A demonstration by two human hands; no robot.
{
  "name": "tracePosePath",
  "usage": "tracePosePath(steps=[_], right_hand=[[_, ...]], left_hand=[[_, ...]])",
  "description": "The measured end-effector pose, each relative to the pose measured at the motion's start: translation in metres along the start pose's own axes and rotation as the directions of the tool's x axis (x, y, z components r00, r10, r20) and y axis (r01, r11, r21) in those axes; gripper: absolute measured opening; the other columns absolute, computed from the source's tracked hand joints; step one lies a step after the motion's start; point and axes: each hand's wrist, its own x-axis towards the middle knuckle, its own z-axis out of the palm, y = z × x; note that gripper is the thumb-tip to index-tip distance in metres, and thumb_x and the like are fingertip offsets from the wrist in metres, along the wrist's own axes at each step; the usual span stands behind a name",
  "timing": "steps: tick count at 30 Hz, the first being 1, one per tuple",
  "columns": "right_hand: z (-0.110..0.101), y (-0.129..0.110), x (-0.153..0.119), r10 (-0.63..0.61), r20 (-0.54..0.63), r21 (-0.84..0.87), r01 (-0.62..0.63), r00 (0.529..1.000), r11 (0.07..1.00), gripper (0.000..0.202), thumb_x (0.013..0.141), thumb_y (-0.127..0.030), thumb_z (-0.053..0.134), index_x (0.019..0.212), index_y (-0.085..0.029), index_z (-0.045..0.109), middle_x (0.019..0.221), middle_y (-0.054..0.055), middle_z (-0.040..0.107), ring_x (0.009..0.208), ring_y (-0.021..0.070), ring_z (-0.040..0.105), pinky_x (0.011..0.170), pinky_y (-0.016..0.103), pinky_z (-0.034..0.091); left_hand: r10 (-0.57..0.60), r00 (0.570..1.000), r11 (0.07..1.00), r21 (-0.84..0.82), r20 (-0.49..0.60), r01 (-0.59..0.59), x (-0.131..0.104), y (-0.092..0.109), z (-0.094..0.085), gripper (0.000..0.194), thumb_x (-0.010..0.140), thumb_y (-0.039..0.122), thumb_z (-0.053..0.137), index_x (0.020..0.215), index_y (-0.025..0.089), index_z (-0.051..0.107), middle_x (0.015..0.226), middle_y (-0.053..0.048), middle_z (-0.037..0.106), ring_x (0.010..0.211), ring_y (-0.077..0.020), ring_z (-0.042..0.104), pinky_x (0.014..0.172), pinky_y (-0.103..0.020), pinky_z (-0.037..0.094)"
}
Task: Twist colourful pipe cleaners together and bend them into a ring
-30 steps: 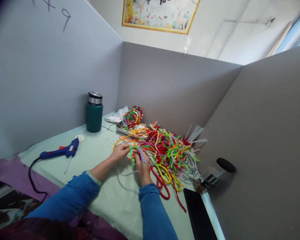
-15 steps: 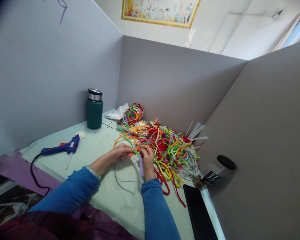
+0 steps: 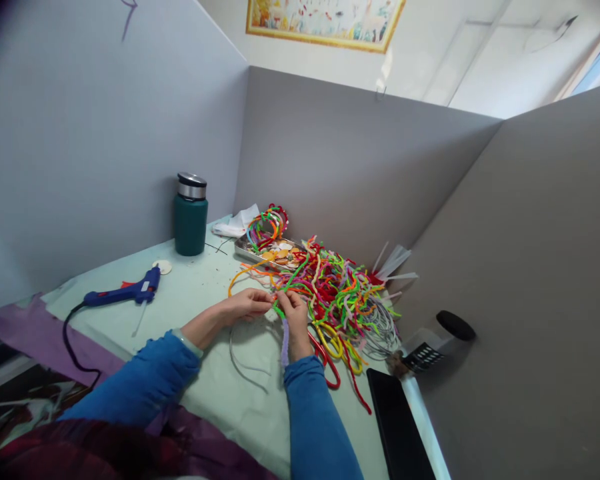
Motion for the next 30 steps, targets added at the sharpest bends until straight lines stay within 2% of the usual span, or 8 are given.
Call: tracePosePath(steps=[6, 10, 13, 18, 21, 25, 30], right_hand=[[-0.004, 0.011, 0.005, -0.009, -0.030, 0.018, 0.009, 1.000, 1.000, 0.026, 0.070, -0.042, 0.067, 0.070, -0.017, 0.057, 0.059, -0.005, 0.051, 0.050, 0.0072, 0.042, 0.047, 0.020, 0.032], [0.000, 0.013, 0.005, 0.096, 0.006, 0.081, -0.096, 0.995, 0.992, 0.029, 0.069, -0.044, 0.067, 0.069, -0.019, 0.052, 0.050, -0.008, 0.045, 0.040, 0.0064, 0.037, 0.039, 0.020, 0.028], [0.004, 0.013, 0.004, 0.142, 0.011, 0.142, -0.142, 0.990, 0.980, 0.031, 0.068, -0.044, 0.068, 0.068, -0.020, 0.048, 0.049, -0.009, 0.045, 0.037, 0.0055, 0.035, 0.036, 0.020, 0.026], [0.010, 0.009, -0.001, 0.081, 0.036, 0.181, -0.086, 0.996, 0.980, 0.028, 0.069, -0.041, 0.067, 0.070, -0.019, 0.051, 0.053, -0.007, 0.049, 0.039, 0.0049, 0.035, 0.036, 0.019, 0.025], [0.012, 0.004, -0.004, 0.062, 0.032, 0.185, -0.067, 0.998, 0.981, 0.024, 0.070, -0.040, 0.065, 0.071, -0.018, 0.056, 0.055, -0.005, 0.053, 0.039, 0.0055, 0.036, 0.037, 0.021, 0.023], [0.014, 0.000, -0.007, 0.074, 0.041, 0.191, -0.080, 0.996, 0.978, 0.019, 0.071, -0.036, 0.066, 0.069, -0.018, 0.061, 0.057, -0.002, 0.056, 0.040, 0.0062, 0.037, 0.038, 0.022, 0.023], [0.014, 0.003, -0.008, 0.052, 0.047, 0.164, -0.059, 0.998, 0.985, 0.018, 0.072, -0.035, 0.066, 0.081, -0.019, 0.065, 0.061, -0.001, 0.061, 0.043, 0.0074, 0.040, 0.039, 0.021, 0.028]], left_hand=[[0.125, 0.986, 0.982, 0.153, -0.106, -0.109, 0.007, -0.006, -0.002, 0.028, 0.065, 0.037, 0.066, 0.074, 0.013, 0.055, 0.058, 0.004, 0.047, 0.044, -0.0041, 0.034, 0.042, -0.020, 0.022], [0.202, 0.972, 0.970, 0.158, -0.119, -0.183, 0.010, -0.008, -0.005, 0.032, 0.066, 0.041, 0.067, 0.076, 0.012, 0.057, 0.058, 0.005, 0.048, 0.044, -0.0039, 0.035, 0.043, -0.019, 0.024], [0.228, 0.959, 0.969, 0.138, -0.168, -0.206, 0.011, -0.007, -0.005, 0.037, 0.065, 0.045, 0.068, 0.081, 0.012, 0.057, 0.061, 0.004, 0.050, 0.043, -0.0038, 0.035, 0.042, -0.019, 0.024], [0.231, 0.946, 0.973, 0.034, -0.227, -0.229, 0.011, -0.004, -0.003, 0.045, 0.063, 0.046, 0.070, 0.090, 0.011, 0.060, 0.054, 0.006, 0.046, 0.039, -0.0025, 0.029, 0.040, -0.020, 0.019], [0.178, 0.946, 0.973, -0.095, -0.270, -0.210, 0.011, -0.004, -0.004, 0.042, 0.062, 0.045, 0.071, 0.083, 0.011, 0.059, 0.045, 0.009, 0.037, 0.036, -0.0019, 0.023, 0.038, -0.020, 0.013], [0.127, 0.943, 0.934, -0.282, -0.307, -0.218, 0.012, -0.006, -0.006, 0.036, 0.061, 0.040, 0.074, 0.076, 0.014, 0.054, 0.044, 0.011, 0.030, 0.035, -0.0006, 0.018, 0.038, -0.020, 0.007], [0.072, 0.940, 0.910, -0.364, -0.334, -0.200, 0.016, -0.009, -0.010, 0.033, 0.061, 0.034, 0.075, 0.076, 0.015, 0.053, 0.045, 0.011, 0.029, 0.035, -0.0003, 0.017, 0.038, -0.020, 0.005]])
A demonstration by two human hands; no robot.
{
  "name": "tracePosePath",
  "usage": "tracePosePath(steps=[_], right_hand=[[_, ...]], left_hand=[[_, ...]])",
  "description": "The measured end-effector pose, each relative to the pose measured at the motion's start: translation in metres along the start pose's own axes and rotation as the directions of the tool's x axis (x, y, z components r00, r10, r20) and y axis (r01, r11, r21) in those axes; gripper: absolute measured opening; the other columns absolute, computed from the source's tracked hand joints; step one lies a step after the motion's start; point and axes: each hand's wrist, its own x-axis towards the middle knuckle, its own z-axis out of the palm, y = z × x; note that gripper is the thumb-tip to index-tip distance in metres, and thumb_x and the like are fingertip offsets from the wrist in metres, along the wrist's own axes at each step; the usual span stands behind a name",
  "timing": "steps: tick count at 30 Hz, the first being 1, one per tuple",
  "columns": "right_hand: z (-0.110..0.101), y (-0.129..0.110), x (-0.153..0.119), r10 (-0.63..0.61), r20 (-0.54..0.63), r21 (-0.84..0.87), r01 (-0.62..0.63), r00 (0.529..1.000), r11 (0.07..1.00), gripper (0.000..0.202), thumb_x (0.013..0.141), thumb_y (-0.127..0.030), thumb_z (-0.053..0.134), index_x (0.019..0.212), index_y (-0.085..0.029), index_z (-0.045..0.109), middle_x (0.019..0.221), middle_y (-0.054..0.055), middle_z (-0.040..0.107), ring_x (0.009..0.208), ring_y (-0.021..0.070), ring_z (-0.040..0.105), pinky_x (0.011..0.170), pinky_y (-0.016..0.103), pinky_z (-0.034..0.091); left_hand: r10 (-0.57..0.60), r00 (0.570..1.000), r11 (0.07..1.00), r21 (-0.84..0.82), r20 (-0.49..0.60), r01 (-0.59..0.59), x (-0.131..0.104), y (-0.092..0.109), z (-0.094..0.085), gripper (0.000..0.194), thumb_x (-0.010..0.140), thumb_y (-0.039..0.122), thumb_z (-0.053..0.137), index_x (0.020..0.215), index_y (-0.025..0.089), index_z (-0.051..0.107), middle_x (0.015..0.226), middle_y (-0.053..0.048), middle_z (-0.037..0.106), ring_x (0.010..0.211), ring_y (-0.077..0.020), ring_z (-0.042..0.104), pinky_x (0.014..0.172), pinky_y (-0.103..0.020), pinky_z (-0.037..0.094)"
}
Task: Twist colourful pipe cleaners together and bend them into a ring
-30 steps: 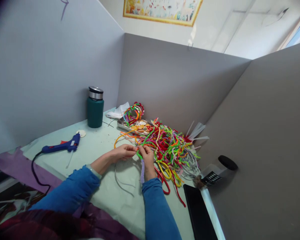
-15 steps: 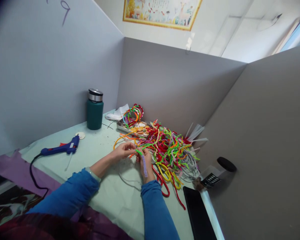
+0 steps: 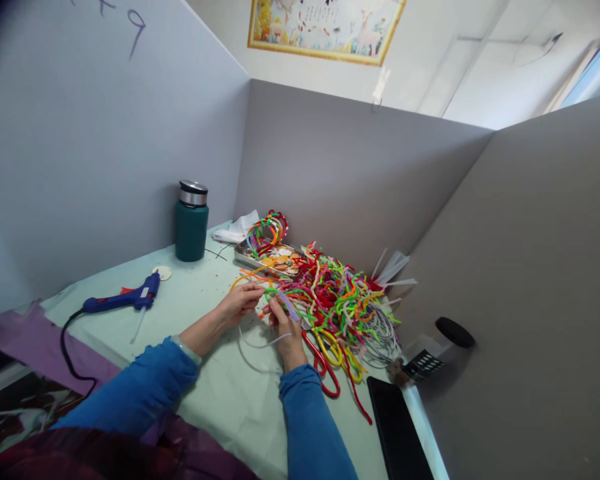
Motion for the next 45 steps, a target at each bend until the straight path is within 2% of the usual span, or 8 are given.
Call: tracePosePath(steps=[4, 12, 20, 28, 33, 35, 39, 45], right_hand=[[-0.002, 0.003, 0.002, -0.026, 0.053, -0.041, 0.028, 0.998, 0.999, 0.023, 0.076, -0.039, 0.062, 0.082, -0.018, 0.067, 0.062, 0.000, 0.062, 0.043, 0.0071, 0.041, 0.039, 0.021, 0.028], [0.003, -0.004, -0.001, 0.071, 0.188, 0.016, -0.075, 0.980, 0.997, 0.041, 0.080, -0.047, 0.055, 0.106, -0.016, 0.063, 0.057, 0.000, 0.061, 0.039, 0.0068, 0.040, 0.037, 0.021, 0.025], [0.004, -0.004, -0.004, 0.067, 0.199, -0.046, -0.059, 0.978, 0.997, 0.044, 0.078, -0.049, 0.057, 0.111, -0.019, 0.060, 0.059, 0.000, 0.061, 0.042, 0.0087, 0.041, 0.039, 0.022, 0.028], [0.004, -0.007, -0.006, 0.026, 0.156, -0.093, -0.012, 0.987, 0.996, 0.030, 0.076, -0.038, 0.062, 0.101, -0.021, 0.063, 0.065, 0.000, 0.060, 0.048, 0.0094, 0.043, 0.044, 0.023, 0.032], [-0.002, -0.004, -0.001, -0.083, -0.033, -0.081, 0.080, 0.996, 0.994, 0.019, 0.074, -0.038, 0.065, 0.081, -0.021, 0.060, 0.058, -0.004, 0.051, 0.045, 0.0086, 0.038, 0.041, 0.023, 0.027], [-0.002, -0.004, 0.000, -0.104, -0.077, -0.069, 0.099, 0.992, 0.993, 0.020, 0.073, -0.037, 0.066, 0.083, -0.022, 0.058, 0.060, -0.004, 0.051, 0.045, 0.0087, 0.039, 0.042, 0.022, 0.027], [-0.002, -0.008, -0.001, -0.100, -0.056, -0.091, 0.095, 0.993, 0.991, 0.027, 0.075, -0.038, 0.064, 0.097, -0.024, 0.058, 0.071, -0.001, 0.057, 0.049, 0.0105, 0.043, 0.044, 0.024, 0.032], [-0.005, -0.008, -0.001, -0.066, 0.005, -0.026, 0.066, 0.998, 0.997, 0.026, 0.074, -0.038, 0.064, 0.095, -0.023, 0.061, 0.072, 0.001, 0.057, 0.051, 0.0109, 0.044, 0.045, 0.024, 0.033]], left_hand=[[0.008, 0.999, 0.999, 0.044, -0.033, -0.006, 0.000, 0.001, 0.001, 0.029, 0.062, 0.032, 0.072, 0.078, 0.015, 0.054, 0.044, 0.011, 0.030, 0.035, -0.0009, 0.018, 0.038, -0.020, 0.006], [0.129, 0.991, 0.957, 0.268, -0.043, -0.113, -0.002, -0.001, 0.007, 0.023, 0.066, 0.031, 0.065, 0.078, 0.012, 0.059, 0.045, 0.008, 0.037, 0.037, -0.0028, 0.024, 0.040, -0.020, 0.016], [0.165, 0.983, 0.924, 0.359, -0.075, -0.128, 0.003, -0.006, 0.001, 0.025, 0.067, 0.036, 0.063, 0.077, 0.013, 0.062, 0.050, 0.007, 0.044, 0.039, -0.0034, 0.028, 0.040, -0.020, 0.020], [0.098, 0.991, 0.947, 0.316, -0.091, -0.064, 0.002, -0.005, 0.001, 0.027, 0.065, 0.039, 0.066, 0.070, 0.014, 0.057, 0.046, 0.007, 0.038, 0.039, -0.0040, 0.028, 0.040, -0.020, 0.017], [0.031, 0.994, 0.959, 0.282, -0.105, 0.000, 0.001, -0.003, 0.002, 0.031, 0.062, 0.041, 0.069, 0.065, 0.015, 0.052, 0.043, 0.009, 0.032, 0.036, -0.0028, 0.022, 0.039, -0.020, 0.012], [0.021, 0.993, 0.958, 0.287, -0.118, 0.014, 0.001, -0.002, 0.003, 0.032, 0.062, 0.040, 0.070, 0.064, 0.015, 0.051, 0.043, 0.009, 0.033, 0.035, -0.0024, 0.023, 0.039, -0.020, 0.011], [-0.001, 0.994, 0.968, 0.249, -0.107, 0.027, 0.001, -0.002, 0.004, 0.033, 0.063, 0.041, 0.071, 0.065, 0.016, 0.050, 0.042, 0.009, 0.032, 0.034, -0.0022, 0.023, 0.038, -0.020, 0.010], [-0.078, 0.996, 0.992, 0.101, 0.037, 0.074, 0.000, 0.000, 0.000, 0.039, 0.061, 0.043, 0.073, 0.064, 0.017, 0.044, 0.049, 0.008, 0.037, 0.034, -0.0004, 0.020, 0.036, -0.020, 0.005]])
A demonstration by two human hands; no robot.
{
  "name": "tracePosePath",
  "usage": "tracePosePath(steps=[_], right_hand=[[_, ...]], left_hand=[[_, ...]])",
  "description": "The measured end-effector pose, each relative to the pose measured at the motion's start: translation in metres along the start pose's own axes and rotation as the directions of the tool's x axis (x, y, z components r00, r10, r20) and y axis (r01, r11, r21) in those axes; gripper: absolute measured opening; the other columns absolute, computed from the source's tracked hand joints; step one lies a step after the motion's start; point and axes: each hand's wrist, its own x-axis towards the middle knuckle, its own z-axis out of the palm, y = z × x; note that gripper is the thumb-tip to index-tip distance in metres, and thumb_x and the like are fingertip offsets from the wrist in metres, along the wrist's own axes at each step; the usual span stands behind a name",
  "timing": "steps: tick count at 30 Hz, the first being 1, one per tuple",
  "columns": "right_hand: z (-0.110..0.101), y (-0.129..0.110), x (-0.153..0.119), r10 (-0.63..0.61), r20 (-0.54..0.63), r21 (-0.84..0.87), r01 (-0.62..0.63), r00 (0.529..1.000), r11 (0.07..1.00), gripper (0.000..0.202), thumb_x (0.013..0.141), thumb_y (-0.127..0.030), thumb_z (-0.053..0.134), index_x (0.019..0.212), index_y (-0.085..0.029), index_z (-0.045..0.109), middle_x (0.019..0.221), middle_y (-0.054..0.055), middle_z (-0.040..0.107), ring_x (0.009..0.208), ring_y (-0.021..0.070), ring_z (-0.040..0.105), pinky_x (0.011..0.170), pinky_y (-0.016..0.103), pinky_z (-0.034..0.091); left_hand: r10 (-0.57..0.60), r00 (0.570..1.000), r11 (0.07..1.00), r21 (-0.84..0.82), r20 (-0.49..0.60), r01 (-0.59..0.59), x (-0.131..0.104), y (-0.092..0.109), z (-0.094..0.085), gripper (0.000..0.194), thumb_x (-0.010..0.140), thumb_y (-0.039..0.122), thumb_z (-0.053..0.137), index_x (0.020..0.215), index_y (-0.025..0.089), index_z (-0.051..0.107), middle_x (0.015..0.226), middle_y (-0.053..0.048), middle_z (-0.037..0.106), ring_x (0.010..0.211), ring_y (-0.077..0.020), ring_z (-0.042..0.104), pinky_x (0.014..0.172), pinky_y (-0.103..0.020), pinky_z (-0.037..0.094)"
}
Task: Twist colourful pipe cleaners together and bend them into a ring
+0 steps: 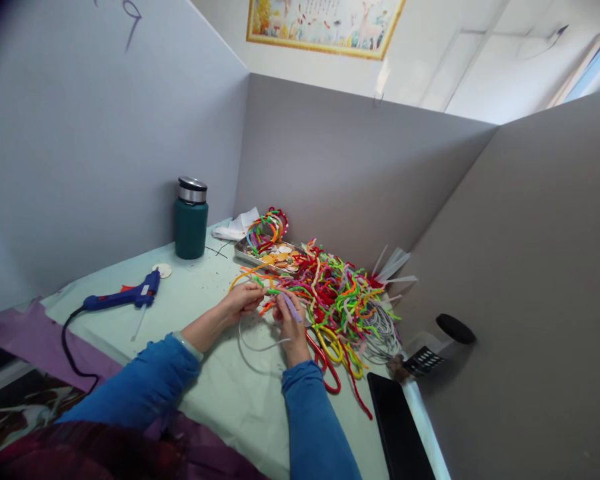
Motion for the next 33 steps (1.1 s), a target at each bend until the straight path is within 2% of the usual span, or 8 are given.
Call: tracePosePath(steps=[5, 9, 12, 15, 20, 23, 27, 33], right_hand=[[-0.003, 0.002, 0.003, 0.087, 0.054, 0.056, -0.090, 0.995, 0.994, 0.029, 0.064, -0.032, 0.071, 0.091, -0.022, 0.063, 0.066, -0.003, 0.057, 0.048, 0.0083, 0.042, 0.044, 0.022, 0.033], [-0.005, 0.001, 0.004, 0.107, 0.059, 0.066, -0.111, 0.992, 0.992, 0.027, 0.067, -0.033, 0.068, 0.091, -0.021, 0.065, 0.059, -0.004, 0.054, 0.045, 0.0068, 0.040, 0.042, 0.020, 0.031], [-0.005, -0.003, 0.002, 0.148, 0.041, 0.057, -0.151, 0.988, 0.987, 0.026, 0.067, -0.034, 0.069, 0.090, -0.021, 0.067, 0.069, -0.002, 0.059, 0.047, 0.0062, 0.042, 0.043, 0.019, 0.033], [-0.002, -0.007, -0.001, 0.198, 0.082, 0.032, -0.201, 0.977, 0.979, 0.030, 0.062, -0.033, 0.073, 0.090, -0.022, 0.068, 0.080, 0.000, 0.063, 0.055, 0.0088, 0.050, 0.047, 0.020, 0.038], [0.001, -0.009, -0.003, 0.200, 0.187, -0.037, -0.197, 0.962, 0.980, 0.024, 0.061, -0.033, 0.074, 0.078, -0.018, 0.068, 0.064, -0.002, 0.059, 0.050, 0.0079, 0.045, 0.045, 0.020, 0.035], [0.000, -0.005, 0.000, 0.156, 0.124, -0.040, -0.152, 0.980, 0.988, 0.023, 0.065, -0.038, 0.072, 0.070, -0.017, 0.064, 0.060, -0.002, 0.056, 0.050, 0.0080, 0.044, 0.044, 0.019, 0.035], [-0.003, 0.005, 0.006, 0.146, -0.003, 0.026, -0.145, 0.989, 0.989, 0.027, 0.064, -0.041, 0.072, 0.072, -0.017, 0.061, 0.062, -0.002, 0.055, 0.048, 0.0071, 0.044, 0.042, 0.019, 0.034], [-0.005, 0.010, 0.009, 0.108, -0.033, 0.083, -0.105, 0.994, 0.991, 0.029, 0.064, -0.040, 0.073, 0.065, -0.019, 0.052, 0.055, -0.005, 0.049, 0.044, 0.0058, 0.039, 0.039, 0.019, 0.032]], left_hand=[[-0.127, 0.989, 0.992, -0.009, 0.076, 0.128, -0.004, 0.006, -0.002, 0.038, 0.060, 0.041, 0.074, 0.065, 0.016, 0.046, 0.048, 0.009, 0.034, 0.033, 0.0001, 0.017, 0.037, -0.019, 0.002], [-0.191, 0.976, 0.982, 0.028, 0.104, 0.189, -0.003, 0.006, -0.002, 0.038, 0.059, 0.038, 0.073, 0.061, 0.016, 0.042, 0.047, 0.009, 0.033, 0.033, -0.0005, 0.017, 0.036, -0.019, 0.002], [-0.219, 0.962, 0.973, 0.113, 0.164, 0.202, -0.004, 0.004, -0.001, 0.038, 0.059, 0.039, 0.072, 0.058, 0.016, 0.043, 0.046, 0.008, 0.034, 0.033, -0.0009, 0.017, 0.036, -0.020, 0.002], [-0.225, 0.955, 0.963, 0.196, 0.192, 0.187, -0.007, 0.003, 0.000, 0.035, 0.060, 0.039, 0.071, 0.058, 0.016, 0.045, 0.046, 0.007, 0.037, 0.033, -0.0011, 0.018, 0.036, -0.020, 0.003], [-0.241, 0.946, 0.943, 0.283, 0.217, 0.176, -0.011, 0.002, 0.001, 0.030, 0.060, 0.036, 0.069, 0.059, 0.016, 0.048, 0.045, 0.007, 0.034, 0.033, -0.0019, 0.020, 0.036, -0.021, 0.005], [-0.204, 0.947, 0.958, 0.248, 0.247, 0.142, -0.012, 0.003, 0.002, 0.032, 0.060, 0.038, 0.070, 0.060, 0.016, 0.048, 0.046, 0.007, 0.035, 0.035, -0.0020, 0.020, 0.037, -0.021, 0.005], [-0.135, 0.957, 0.976, 0.203, 0.259, 0.083, -0.014, 0.007, 0.005, 0.035, 0.063, 0.043, 0.069, 0.062, 0.016, 0.046, 0.051, 0.006, 0.039, 0.036, -0.0014, 0.021, 0.037, -0.021, 0.005], [-0.007, 0.971, 0.977, 0.207, 0.240, -0.044, -0.013, 0.006, 0.006, 0.033, 0.067, 0.036, 0.067, 0.089, 0.017, 0.051, 0.051, 0.009, 0.040, 0.036, -0.0025, 0.024, 0.037, -0.018, 0.011]])
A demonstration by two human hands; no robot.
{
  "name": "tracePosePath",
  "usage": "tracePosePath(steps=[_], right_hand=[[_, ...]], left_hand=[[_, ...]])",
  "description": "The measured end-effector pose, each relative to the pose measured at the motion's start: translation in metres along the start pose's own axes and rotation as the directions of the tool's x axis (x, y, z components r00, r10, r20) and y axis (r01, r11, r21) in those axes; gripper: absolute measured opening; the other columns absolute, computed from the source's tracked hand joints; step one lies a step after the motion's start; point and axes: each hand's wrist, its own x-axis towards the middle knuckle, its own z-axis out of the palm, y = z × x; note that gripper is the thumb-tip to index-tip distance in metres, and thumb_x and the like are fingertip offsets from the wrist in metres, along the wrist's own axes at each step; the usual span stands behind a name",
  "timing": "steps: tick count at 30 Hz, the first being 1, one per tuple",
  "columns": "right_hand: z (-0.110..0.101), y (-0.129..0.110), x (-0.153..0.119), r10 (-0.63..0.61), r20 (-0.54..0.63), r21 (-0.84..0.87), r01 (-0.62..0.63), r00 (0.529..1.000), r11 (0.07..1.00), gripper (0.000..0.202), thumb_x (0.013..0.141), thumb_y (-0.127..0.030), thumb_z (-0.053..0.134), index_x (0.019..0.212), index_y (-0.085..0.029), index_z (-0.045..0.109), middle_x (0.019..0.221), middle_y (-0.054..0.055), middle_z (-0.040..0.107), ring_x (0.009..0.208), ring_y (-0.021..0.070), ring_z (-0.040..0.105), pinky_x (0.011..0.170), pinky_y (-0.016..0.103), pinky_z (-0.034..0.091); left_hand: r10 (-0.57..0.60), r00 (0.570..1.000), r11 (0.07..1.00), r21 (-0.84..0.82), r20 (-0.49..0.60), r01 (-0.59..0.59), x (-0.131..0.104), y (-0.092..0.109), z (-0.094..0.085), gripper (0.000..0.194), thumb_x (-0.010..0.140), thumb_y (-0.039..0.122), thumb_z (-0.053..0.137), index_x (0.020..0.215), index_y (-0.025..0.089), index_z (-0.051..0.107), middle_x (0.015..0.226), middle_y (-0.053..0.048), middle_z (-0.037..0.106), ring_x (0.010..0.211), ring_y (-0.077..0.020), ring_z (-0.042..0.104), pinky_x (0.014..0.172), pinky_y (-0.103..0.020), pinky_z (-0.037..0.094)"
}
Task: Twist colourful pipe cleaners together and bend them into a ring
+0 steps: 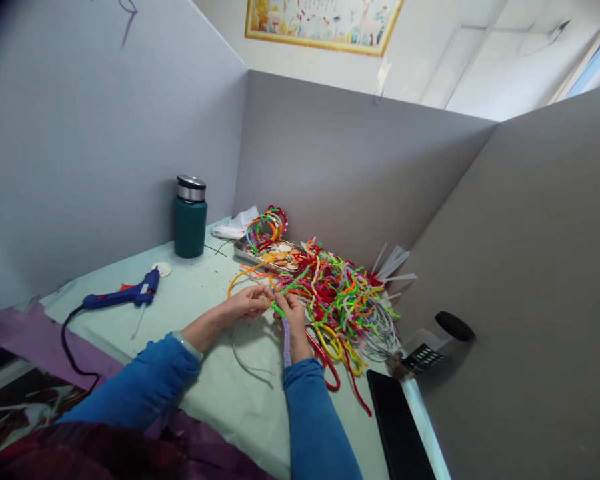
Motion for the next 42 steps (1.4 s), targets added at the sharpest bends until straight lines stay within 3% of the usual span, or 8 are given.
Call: tracePosePath(steps=[9, 21, 32, 42], right_hand=[[0.001, 0.000, 0.000, 0.053, 0.025, -0.006, -0.053, 0.998, 0.999, 0.027, 0.066, -0.039, 0.070, 0.066, -0.019, 0.052, 0.050, -0.008, 0.045, 0.040, 0.0059, 0.037, 0.038, 0.020, 0.028], [0.005, -0.012, -0.006, 0.014, -0.002, 0.145, -0.014, 1.000, 0.989, 0.021, 0.068, -0.030, 0.071, 0.067, -0.020, 0.052, 0.060, -0.004, 0.048, 0.047, 0.0080, 0.040, 0.044, 0.023, 0.032], [0.007, -0.012, -0.007, 0.034, 0.025, 0.099, -0.037, 0.999, 0.994, 0.022, 0.069, -0.028, 0.068, 0.064, -0.021, 0.048, 0.054, -0.006, 0.044, 0.044, 0.0082, 0.036, 0.043, 0.023, 0.029], [0.005, -0.007, -0.006, 0.049, 0.108, 0.125, -0.062, 0.993, 0.990, 0.016, 0.070, -0.030, 0.066, 0.068, -0.020, 0.054, 0.053, -0.006, 0.044, 0.043, 0.0079, 0.036, 0.041, 0.022, 0.026]], left_hand=[[0.173, 0.985, 0.980, 0.099, -0.027, -0.170, 0.007, -0.005, -0.004, 0.037, 0.063, 0.036, 0.071, 0.086, 0.014, 0.052, 0.048, 0.009, 0.042, 0.036, -0.0025, 0.030, 0.037, -0.018, 0.019], [0.122, 0.992, 0.989, 0.086, -0.026, -0.119, 0.008, -0.006, -0.002, 0.038, 0.060, 0.041, 0.072, 0.077, 0.014, 0.052, 0.051, 0.007, 0.047, 0.036, -0.0023, 0.033, 0.036, -0.017, 0.021], [0.137, 0.990, 0.987, 0.079, 0.014, -0.138, 0.007, -0.005, -0.003, 0.038, 0.060, 0.041, 0.073, 0.076, 0.013, 0.052, 0.050, 0.007, 0.046, 0.037, -0.0019, 0.032, 0.037, -0.017, 0.020], [0.178, 0.976, 0.982, -0.035, -0.123, -0.183, 0.008, -0.001, -0.002, 0.041, 0.058, 0.039, 0.075, 0.083, 0.013, 0.055, 0.044, 0.011, 0.039, 0.032, -0.0009, 0.024, 0.035, -0.018, 0.014]])
